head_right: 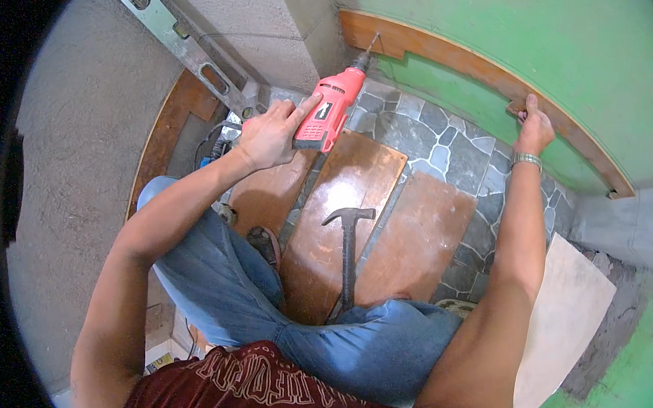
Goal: The person positions a wooden board against a wall, uses a spirit level, and then uses a power drill to drill holes through the wood and into the wall.
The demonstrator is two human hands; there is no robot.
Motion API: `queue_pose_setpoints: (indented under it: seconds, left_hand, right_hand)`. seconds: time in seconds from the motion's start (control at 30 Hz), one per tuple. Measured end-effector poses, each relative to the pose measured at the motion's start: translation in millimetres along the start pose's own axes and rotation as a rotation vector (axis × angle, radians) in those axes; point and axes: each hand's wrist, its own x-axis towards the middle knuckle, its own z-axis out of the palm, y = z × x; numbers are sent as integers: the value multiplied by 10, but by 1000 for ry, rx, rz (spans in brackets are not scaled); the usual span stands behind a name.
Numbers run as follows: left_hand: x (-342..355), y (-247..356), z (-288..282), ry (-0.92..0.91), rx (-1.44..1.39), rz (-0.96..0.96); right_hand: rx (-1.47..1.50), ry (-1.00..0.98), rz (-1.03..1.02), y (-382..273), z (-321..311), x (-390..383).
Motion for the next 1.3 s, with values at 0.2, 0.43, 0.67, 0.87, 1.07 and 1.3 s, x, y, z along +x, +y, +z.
queue_pose_setpoints:
  seconds: [0.2, 0.43, 0.67, 0.87, 1.07, 1.3]
  left_hand:
    - [97, -14, 73, -137, 70, -68]
    - [83, -42, 142, -21, -75, -65]
    - [131, 21, 84, -95, -41, -109]
    - [141, -18, 58, -58, 31, -103]
    - [152, -40, -75, -112, -33, -104]
    - [167, -42, -97, -119, -51, -99]
  right_hand:
    - [19, 18, 5, 19, -30, 52]
    - [51, -7, -20, 21, 3, 6]
    - [34, 0, -2, 11, -13, 21]
    - [27, 9, -8, -1, 11, -1]
    - [54, 16, -8, -14, 17, -36]
    - [100, -1, 44, -63, 51, -85]
